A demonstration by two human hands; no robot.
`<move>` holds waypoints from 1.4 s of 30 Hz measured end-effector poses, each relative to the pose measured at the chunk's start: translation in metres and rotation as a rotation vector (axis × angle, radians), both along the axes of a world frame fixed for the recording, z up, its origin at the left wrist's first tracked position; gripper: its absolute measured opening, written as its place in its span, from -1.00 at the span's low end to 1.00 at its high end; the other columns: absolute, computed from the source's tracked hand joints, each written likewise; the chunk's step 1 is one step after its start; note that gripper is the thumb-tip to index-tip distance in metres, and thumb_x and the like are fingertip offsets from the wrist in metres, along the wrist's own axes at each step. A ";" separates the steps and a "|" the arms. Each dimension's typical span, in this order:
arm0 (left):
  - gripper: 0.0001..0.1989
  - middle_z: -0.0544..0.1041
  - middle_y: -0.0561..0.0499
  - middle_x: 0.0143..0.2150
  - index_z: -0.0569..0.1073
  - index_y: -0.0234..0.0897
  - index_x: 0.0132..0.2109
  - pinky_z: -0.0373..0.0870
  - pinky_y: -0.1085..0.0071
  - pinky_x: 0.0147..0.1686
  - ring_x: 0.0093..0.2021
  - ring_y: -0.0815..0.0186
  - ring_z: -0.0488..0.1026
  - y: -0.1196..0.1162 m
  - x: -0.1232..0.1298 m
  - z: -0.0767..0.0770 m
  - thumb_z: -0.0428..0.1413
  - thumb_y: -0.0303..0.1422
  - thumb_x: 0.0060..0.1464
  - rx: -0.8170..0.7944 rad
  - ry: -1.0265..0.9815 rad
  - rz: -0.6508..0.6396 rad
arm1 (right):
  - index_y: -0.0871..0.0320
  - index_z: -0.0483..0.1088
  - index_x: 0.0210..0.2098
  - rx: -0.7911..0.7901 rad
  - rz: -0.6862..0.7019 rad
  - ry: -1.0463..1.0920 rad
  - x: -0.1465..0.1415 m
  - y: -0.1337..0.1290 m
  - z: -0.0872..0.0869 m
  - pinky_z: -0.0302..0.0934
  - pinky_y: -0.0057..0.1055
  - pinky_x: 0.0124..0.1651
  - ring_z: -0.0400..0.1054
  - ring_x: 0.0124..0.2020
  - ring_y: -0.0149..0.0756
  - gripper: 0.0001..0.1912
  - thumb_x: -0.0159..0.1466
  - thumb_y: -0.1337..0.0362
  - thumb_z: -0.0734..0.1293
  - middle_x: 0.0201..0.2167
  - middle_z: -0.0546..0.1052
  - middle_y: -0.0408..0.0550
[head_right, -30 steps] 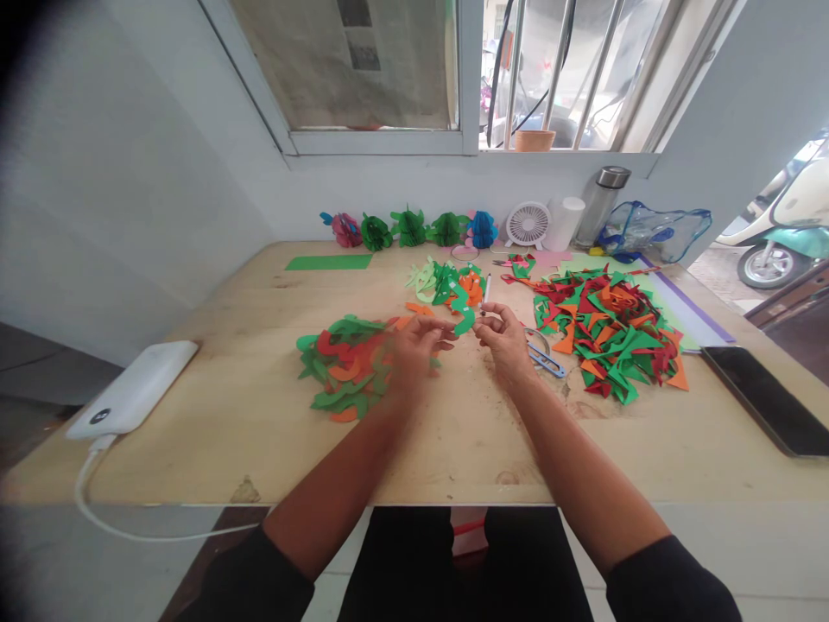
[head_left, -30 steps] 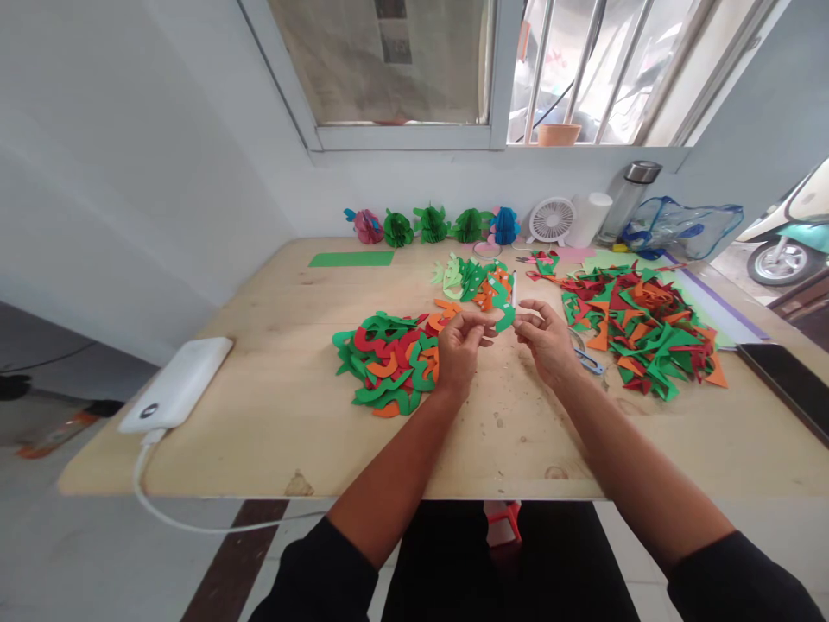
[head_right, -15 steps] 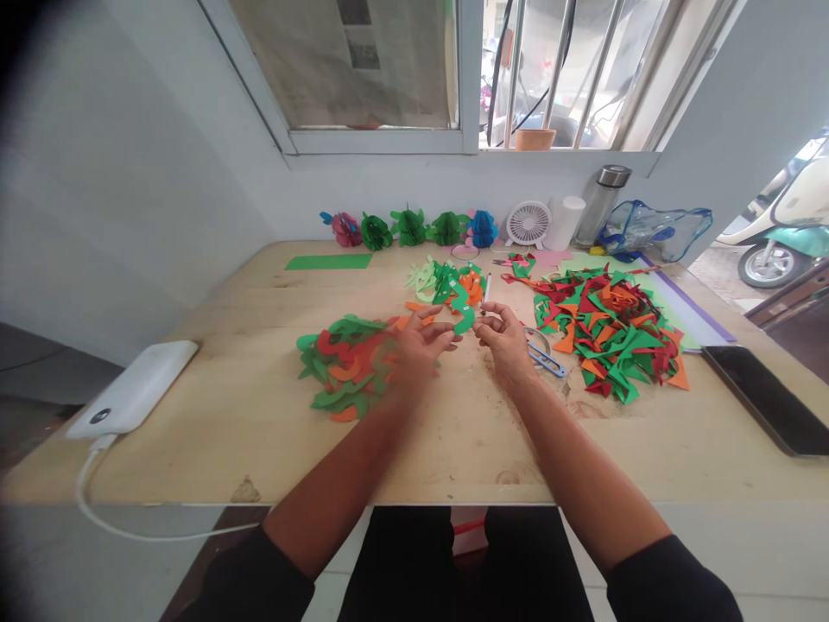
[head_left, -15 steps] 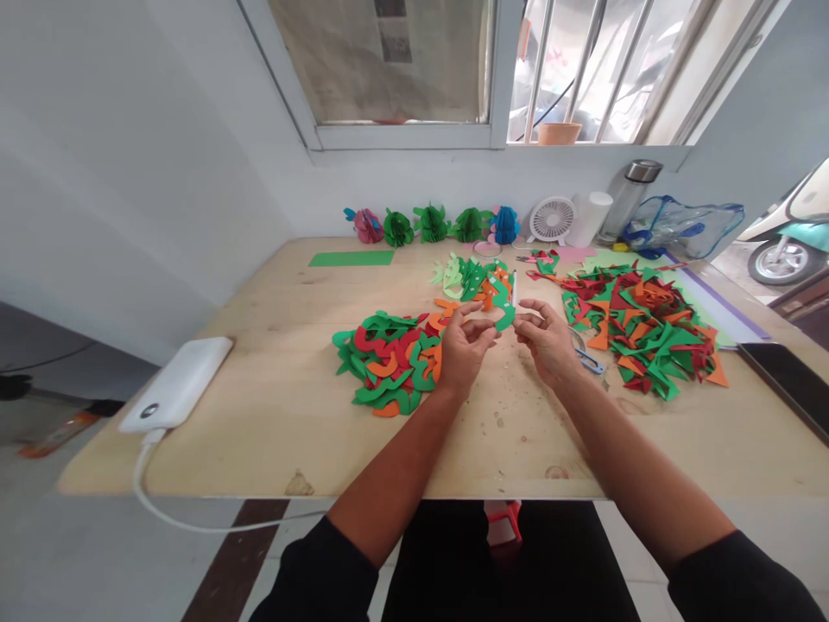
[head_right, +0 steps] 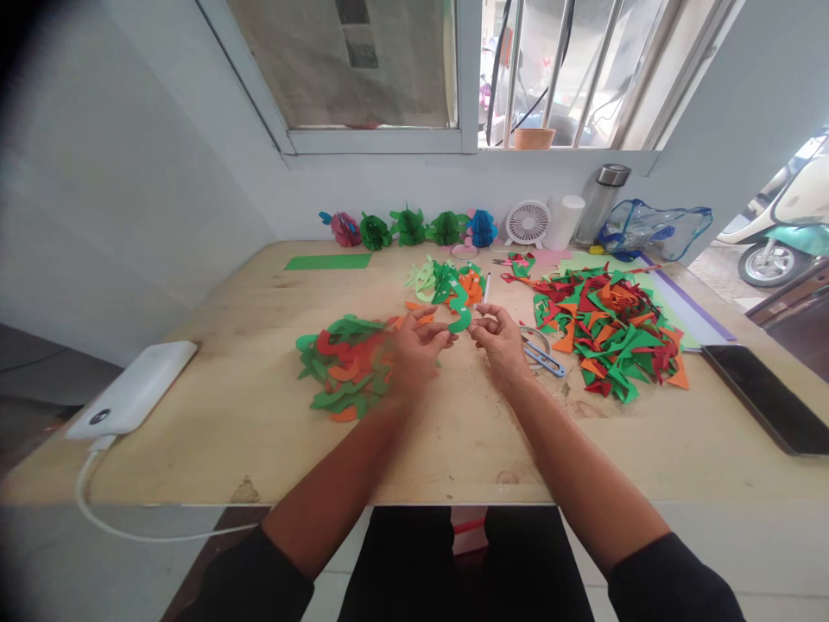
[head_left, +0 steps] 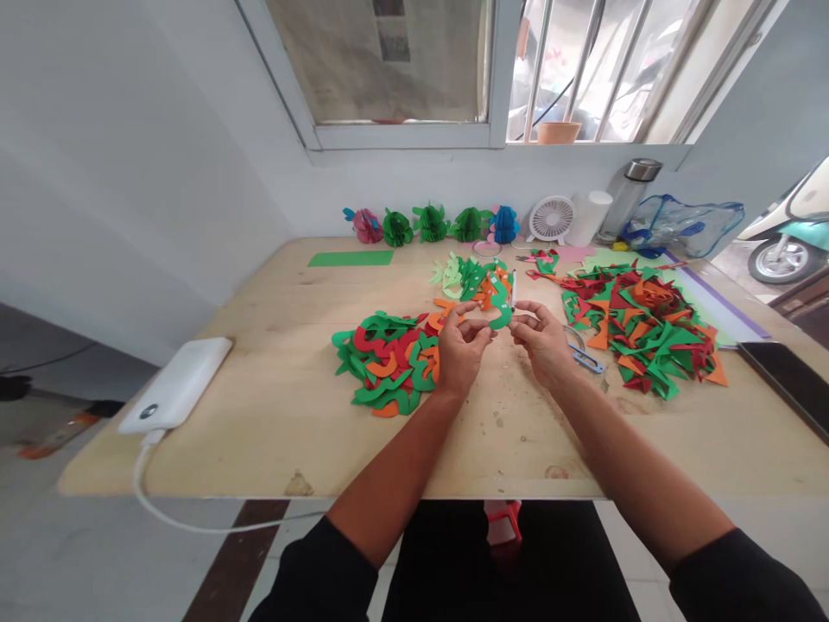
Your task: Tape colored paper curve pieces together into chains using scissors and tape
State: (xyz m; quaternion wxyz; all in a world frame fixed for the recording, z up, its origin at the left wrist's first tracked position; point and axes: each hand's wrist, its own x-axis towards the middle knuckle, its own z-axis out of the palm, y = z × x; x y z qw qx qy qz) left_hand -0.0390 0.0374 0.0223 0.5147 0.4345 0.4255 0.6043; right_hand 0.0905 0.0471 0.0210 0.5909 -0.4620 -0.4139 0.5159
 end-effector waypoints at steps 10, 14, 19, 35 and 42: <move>-0.58 0.55 0.04 -0.39 0.28 -0.30 -0.04 0.49 0.43 -0.33 -0.41 0.35 0.54 0.000 0.000 0.000 0.14 -0.49 -0.10 0.000 -0.001 0.032 | 0.12 0.29 -0.23 0.004 -0.005 -0.001 -0.001 0.000 -0.001 0.05 -0.52 -0.49 0.19 -0.55 -0.50 -0.55 -0.12 0.29 0.44 -0.53 0.42 -0.26; -0.58 0.54 0.05 -0.41 0.28 -0.30 -0.04 0.49 0.43 -0.34 -0.43 0.36 0.54 0.001 0.000 -0.001 0.14 -0.49 -0.11 0.002 -0.001 0.033 | 0.12 0.30 -0.23 -0.004 -0.005 0.001 -0.002 0.000 -0.001 0.05 -0.51 -0.49 0.19 -0.55 -0.49 -0.55 -0.13 0.29 0.44 -0.53 0.43 -0.25; -0.58 0.52 0.09 -0.44 0.29 -0.30 -0.05 0.48 0.43 -0.36 -0.49 0.39 0.52 0.002 0.000 -0.001 0.13 -0.51 -0.11 0.001 -0.003 0.067 | 0.12 0.30 -0.24 -0.001 0.005 -0.024 -0.001 0.000 -0.001 0.06 -0.51 -0.49 0.21 -0.54 -0.48 -0.57 -0.12 0.29 0.42 -0.52 0.43 -0.25; -0.63 0.53 0.06 -0.41 0.31 -0.29 -0.06 0.46 0.46 -0.31 -0.44 0.40 0.52 0.001 -0.003 -0.002 0.08 -0.56 -0.08 0.087 0.155 0.084 | 0.17 0.35 -0.45 0.107 0.141 -0.325 -0.007 -0.010 0.008 0.00 -0.51 -0.59 0.11 -0.67 -0.51 -0.80 0.09 0.15 0.32 -0.67 0.37 -0.22; -0.57 0.56 0.02 -0.34 0.32 -0.25 0.02 0.43 0.47 -0.25 -0.34 0.37 0.53 0.002 -0.002 -0.011 0.09 -0.54 -0.05 0.157 0.219 0.050 | 0.16 0.35 -0.44 0.150 0.139 -0.452 -0.006 -0.007 0.002 0.02 -0.50 -0.59 0.15 -0.66 -0.48 -0.83 0.11 0.17 0.30 -0.67 0.38 -0.20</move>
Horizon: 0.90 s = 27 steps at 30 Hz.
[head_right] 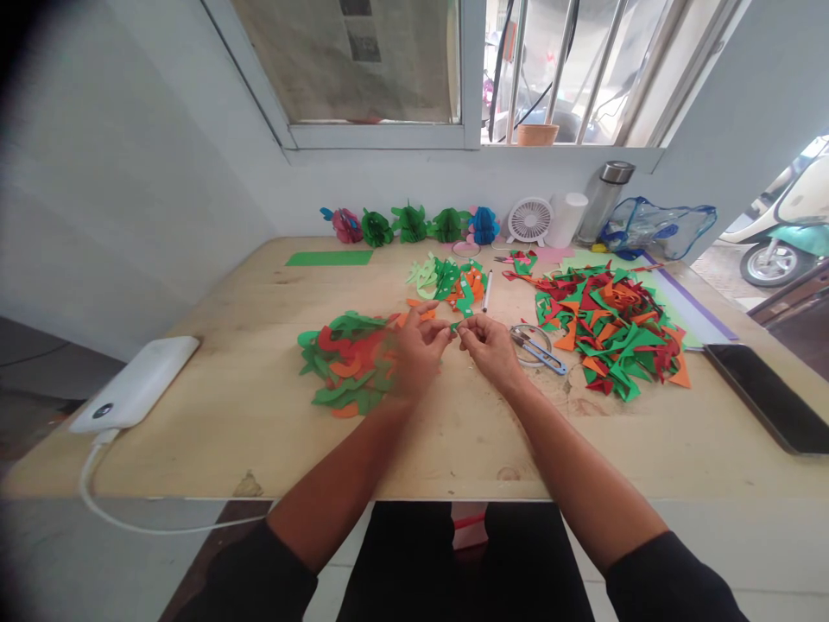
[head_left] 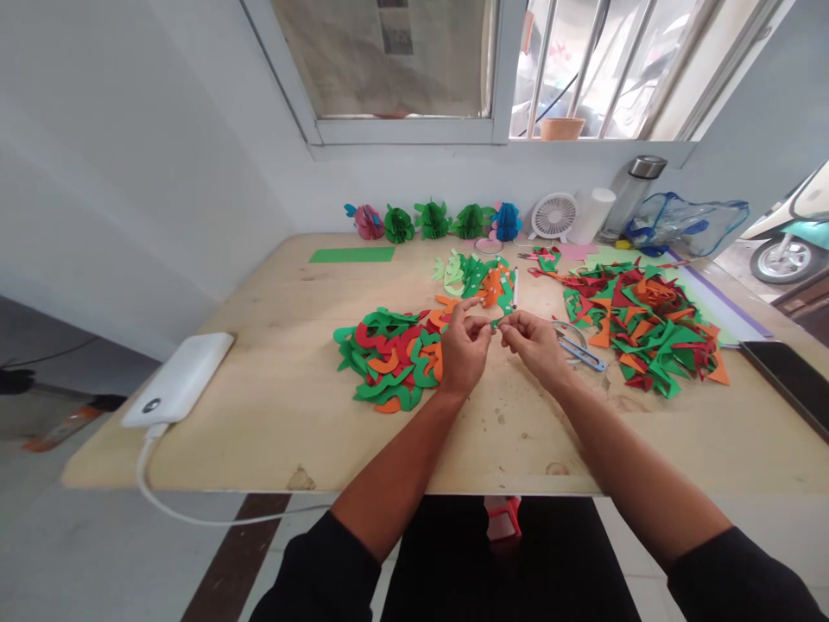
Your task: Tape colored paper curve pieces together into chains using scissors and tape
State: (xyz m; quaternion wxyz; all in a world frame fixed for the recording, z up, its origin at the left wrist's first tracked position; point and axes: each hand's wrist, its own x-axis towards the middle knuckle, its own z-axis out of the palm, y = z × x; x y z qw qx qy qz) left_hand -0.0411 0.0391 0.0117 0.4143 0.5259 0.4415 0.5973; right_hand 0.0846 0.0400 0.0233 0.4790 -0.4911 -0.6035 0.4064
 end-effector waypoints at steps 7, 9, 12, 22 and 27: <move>-0.56 0.56 0.04 -0.34 0.32 -0.23 0.04 0.42 0.48 -0.25 -0.34 0.40 0.51 -0.001 0.000 0.001 0.07 -0.55 -0.03 -0.002 0.046 -0.005 | 0.17 0.34 -0.45 0.041 -0.019 -0.067 0.000 0.000 -0.001 0.03 -0.50 -0.57 0.17 -0.66 -0.47 -0.86 0.13 0.21 0.27 -0.67 0.38 -0.20; -0.57 0.56 0.04 -0.34 0.33 -0.23 0.03 0.42 0.47 -0.24 -0.35 0.40 0.51 -0.001 0.000 0.002 0.07 -0.55 -0.04 -0.007 0.045 -0.004 | 0.17 0.33 -0.45 0.052 -0.024 -0.073 0.000 0.000 -0.001 0.03 -0.50 -0.57 0.16 -0.66 -0.47 -0.86 0.13 0.21 0.27 -0.68 0.37 -0.21; -0.57 0.56 0.04 -0.34 0.33 -0.24 0.02 0.43 0.47 -0.24 -0.35 0.39 0.52 -0.002 0.001 0.003 0.07 -0.56 -0.05 -0.013 0.029 -0.015 | 0.16 0.32 -0.46 0.057 -0.030 -0.070 0.000 0.000 -0.002 0.03 -0.49 -0.58 0.17 -0.67 -0.47 -0.86 0.13 0.21 0.26 -0.68 0.37 -0.21; -0.61 0.55 0.04 -0.35 0.34 -0.25 -0.01 0.45 0.45 -0.24 -0.36 0.39 0.51 -0.002 0.000 0.003 0.08 -0.54 -0.05 -0.009 -0.001 -0.026 | 0.16 0.33 -0.43 0.046 -0.018 -0.078 0.002 0.001 -0.004 0.02 -0.50 -0.58 0.15 -0.66 -0.47 -0.83 0.13 0.17 0.27 -0.68 0.37 -0.21; -0.61 0.54 0.06 -0.40 0.33 -0.26 -0.02 0.44 0.49 -0.31 -0.40 0.40 0.52 -0.002 -0.001 0.005 0.07 -0.55 -0.06 -0.037 -0.027 -0.015 | 0.17 0.34 -0.43 0.025 -0.007 -0.053 0.001 0.000 -0.002 0.01 -0.51 -0.60 0.15 -0.67 -0.48 -0.81 0.12 0.16 0.28 -0.69 0.37 -0.21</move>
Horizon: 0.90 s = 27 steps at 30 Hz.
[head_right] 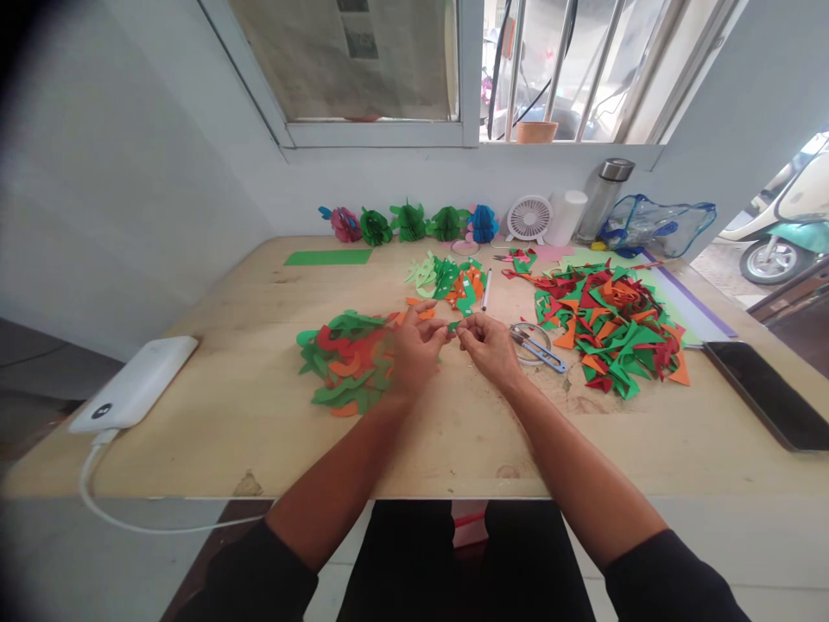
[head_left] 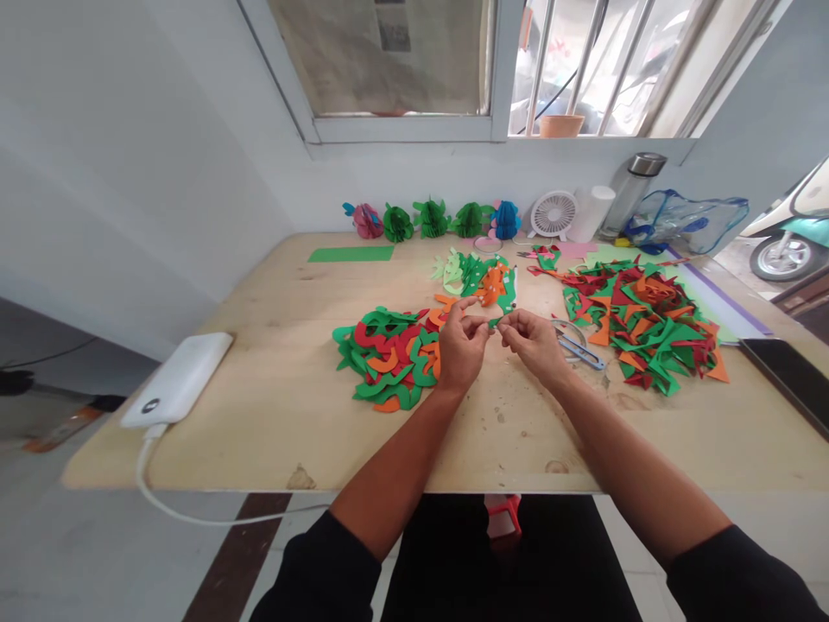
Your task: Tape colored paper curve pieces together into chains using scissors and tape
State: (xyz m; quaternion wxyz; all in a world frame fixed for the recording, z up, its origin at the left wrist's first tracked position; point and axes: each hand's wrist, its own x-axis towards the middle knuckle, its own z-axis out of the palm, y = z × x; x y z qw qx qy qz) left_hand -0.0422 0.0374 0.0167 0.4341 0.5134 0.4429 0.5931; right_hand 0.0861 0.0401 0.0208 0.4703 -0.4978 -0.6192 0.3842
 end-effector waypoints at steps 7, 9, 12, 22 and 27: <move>-0.59 0.55 0.05 -0.37 0.32 -0.26 -0.01 0.43 0.48 -0.28 -0.36 0.39 0.52 0.000 0.001 -0.001 0.08 -0.55 -0.06 -0.009 0.016 -0.013 | 0.17 0.34 -0.44 0.001 0.001 -0.010 0.000 0.001 0.000 0.01 -0.51 -0.59 0.15 -0.66 -0.48 -0.83 0.11 0.18 0.29 -0.68 0.38 -0.20; -0.58 0.55 0.04 -0.35 0.32 -0.25 0.00 0.43 0.48 -0.26 -0.35 0.39 0.52 0.000 0.001 -0.002 0.08 -0.55 -0.06 -0.013 0.013 -0.016 | 0.17 0.33 -0.45 0.003 -0.001 -0.010 0.000 0.000 0.000 0.00 -0.51 -0.60 0.14 -0.67 -0.48 -0.84 0.11 0.18 0.29 -0.69 0.37 -0.21; -0.55 0.56 0.04 -0.34 0.32 -0.24 0.02 0.42 0.48 -0.26 -0.33 0.39 0.52 0.000 0.001 -0.003 0.10 -0.54 -0.07 -0.015 0.011 -0.019 | 0.16 0.33 -0.45 0.003 -0.010 -0.015 -0.001 0.000 0.000 0.00 -0.51 -0.60 0.14 -0.68 -0.48 -0.84 0.11 0.18 0.29 -0.70 0.36 -0.22; -0.58 0.57 0.01 -0.31 0.35 -0.24 0.01 0.43 0.48 -0.25 -0.32 0.37 0.52 -0.001 0.001 -0.002 0.08 -0.54 -0.05 0.011 0.055 -0.017 | 0.16 0.34 -0.46 0.003 -0.022 -0.034 0.000 0.000 0.000 -0.01 -0.50 -0.60 0.14 -0.68 -0.48 -0.83 0.11 0.17 0.29 -0.69 0.37 -0.21; -0.58 0.58 -0.01 -0.29 0.36 -0.25 0.01 0.44 0.44 -0.23 -0.30 0.34 0.53 0.000 0.001 -0.003 0.10 -0.54 -0.06 0.002 0.044 -0.022 | 0.17 0.34 -0.46 -0.001 -0.023 -0.024 0.000 0.000 -0.001 -0.01 -0.50 -0.60 0.14 -0.68 -0.47 -0.82 0.11 0.16 0.30 -0.69 0.37 -0.21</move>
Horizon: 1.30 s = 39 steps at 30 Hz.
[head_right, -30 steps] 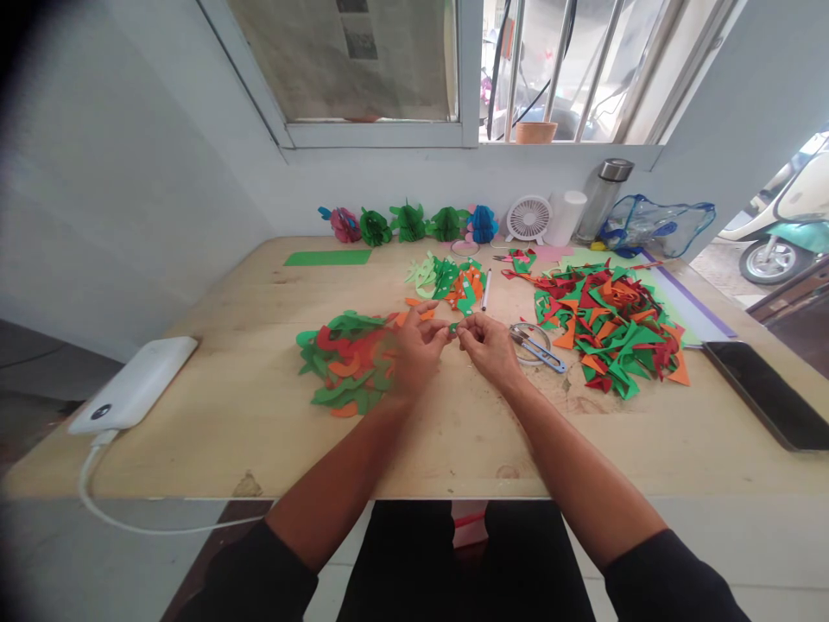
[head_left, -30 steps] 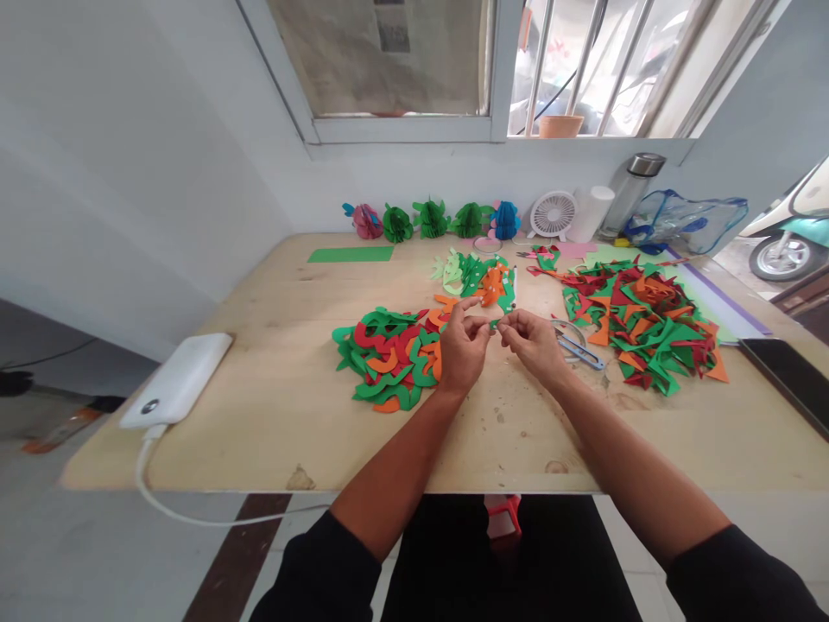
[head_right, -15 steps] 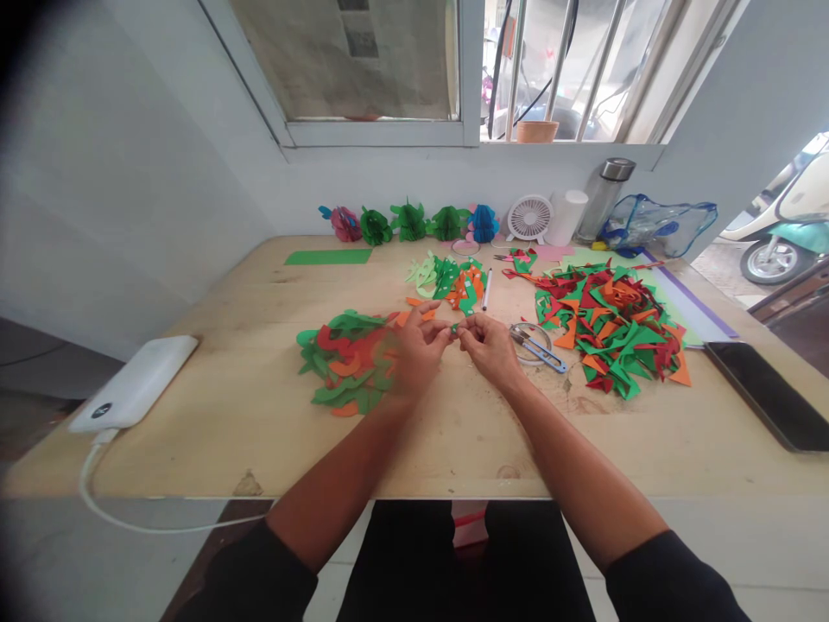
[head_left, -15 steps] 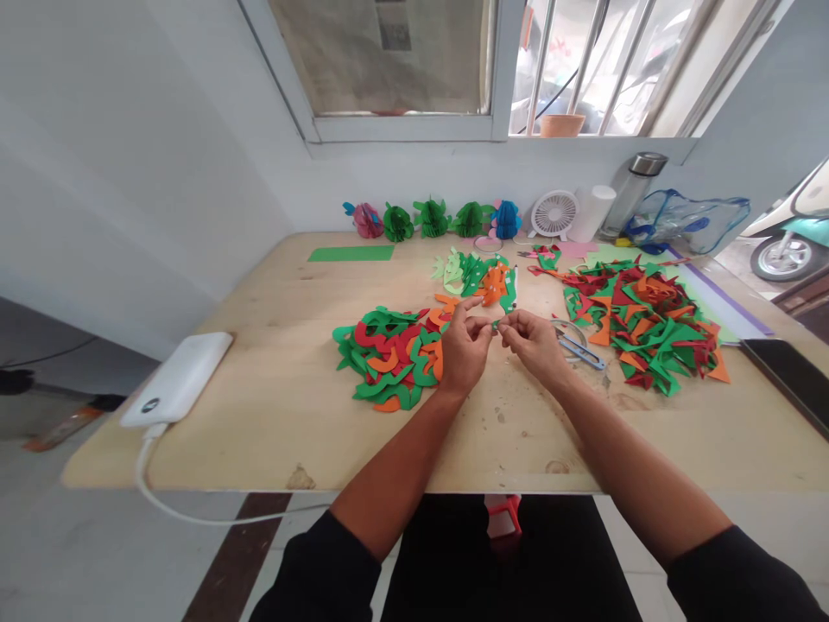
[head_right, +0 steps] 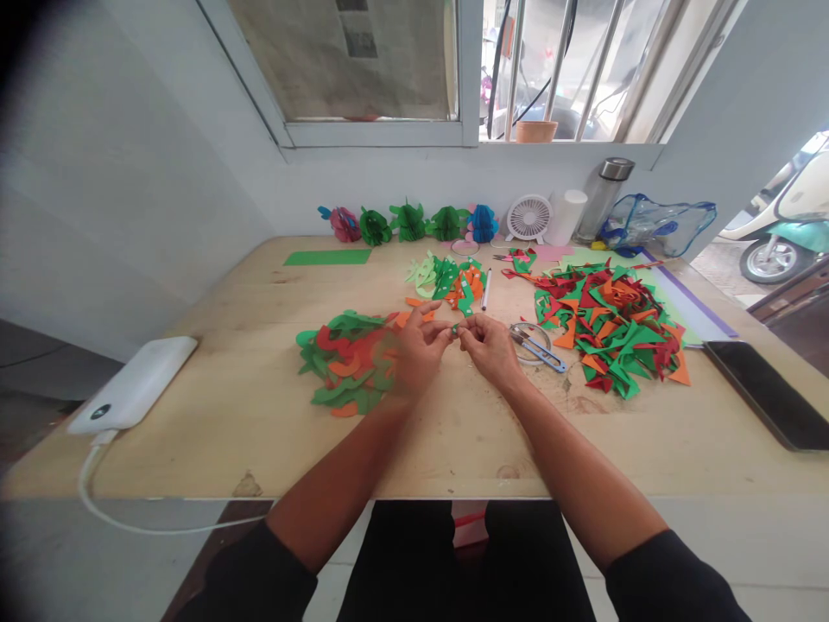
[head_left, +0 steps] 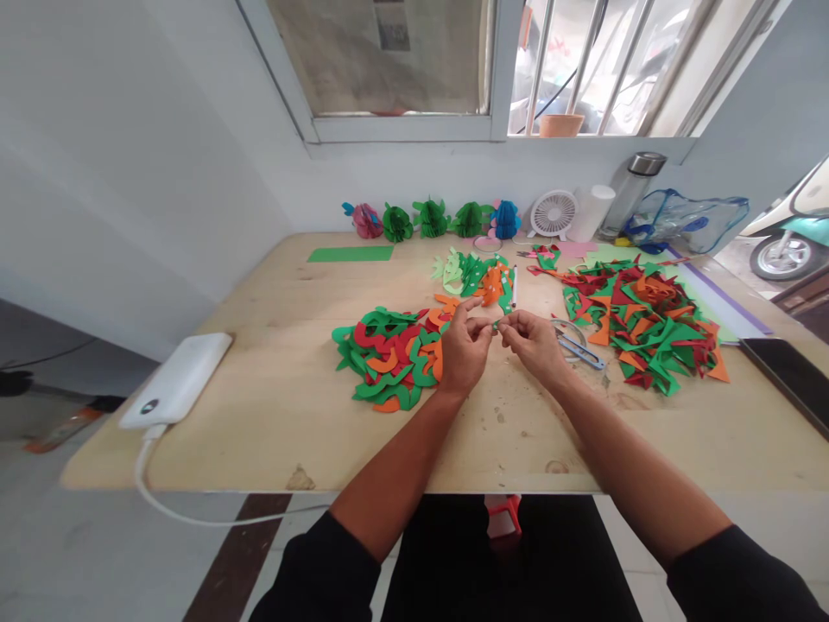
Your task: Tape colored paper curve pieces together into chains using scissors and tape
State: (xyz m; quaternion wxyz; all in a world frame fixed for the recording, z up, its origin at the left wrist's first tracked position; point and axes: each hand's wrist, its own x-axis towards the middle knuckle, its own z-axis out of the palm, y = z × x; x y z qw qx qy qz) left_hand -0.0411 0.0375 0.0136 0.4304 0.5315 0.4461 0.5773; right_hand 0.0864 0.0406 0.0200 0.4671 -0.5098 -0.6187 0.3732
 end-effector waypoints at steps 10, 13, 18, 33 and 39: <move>-0.57 0.58 -0.01 -0.29 0.35 -0.25 0.02 0.43 0.46 -0.23 -0.28 0.35 0.53 0.001 0.000 -0.001 0.10 -0.54 -0.06 0.012 -0.001 0.000 | 0.18 0.34 -0.46 0.004 -0.004 -0.005 0.000 0.000 0.000 -0.02 -0.51 -0.61 0.14 -0.68 -0.48 -0.81 0.11 0.16 0.29 -0.70 0.37 -0.20; -0.58 0.58 0.01 -0.32 0.35 -0.26 0.01 0.42 0.46 -0.24 -0.32 0.37 0.52 0.001 0.000 -0.001 0.10 -0.55 -0.06 0.027 0.027 0.003 | 0.19 0.34 -0.45 0.000 -0.006 -0.012 0.000 0.000 -0.001 -0.02 -0.52 -0.60 0.15 -0.68 -0.49 -0.81 0.11 0.17 0.28 -0.70 0.37 -0.20; -0.57 0.57 0.05 -0.36 0.34 -0.26 0.03 0.41 0.51 -0.32 -0.38 0.41 0.50 -0.001 0.000 0.001 0.09 -0.55 -0.04 0.060 0.083 0.016 | 0.20 0.34 -0.45 -0.003 0.001 -0.018 0.001 0.001 -0.001 -0.01 -0.53 -0.60 0.15 -0.68 -0.49 -0.82 0.11 0.18 0.28 -0.69 0.37 -0.20; -0.60 0.56 0.04 -0.39 0.35 -0.26 -0.02 0.40 0.49 -0.32 -0.42 0.40 0.50 0.001 -0.001 -0.001 0.08 -0.56 -0.06 0.087 0.142 0.108 | 0.22 0.43 -0.45 -0.109 0.005 0.103 -0.004 -0.002 0.004 -0.04 -0.52 -0.63 0.09 -0.71 -0.51 -0.76 0.09 0.16 0.27 -0.70 0.41 -0.17; -0.64 0.54 0.08 -0.43 0.35 -0.26 -0.06 0.40 0.49 -0.34 -0.44 0.41 0.49 -0.001 -0.001 0.001 0.07 -0.55 -0.07 0.110 0.170 0.168 | 0.23 0.44 -0.43 -0.215 0.054 0.297 -0.006 -0.004 0.009 -0.10 -0.52 -0.65 0.04 -0.73 -0.55 -0.75 0.02 0.16 0.30 -0.69 0.42 -0.18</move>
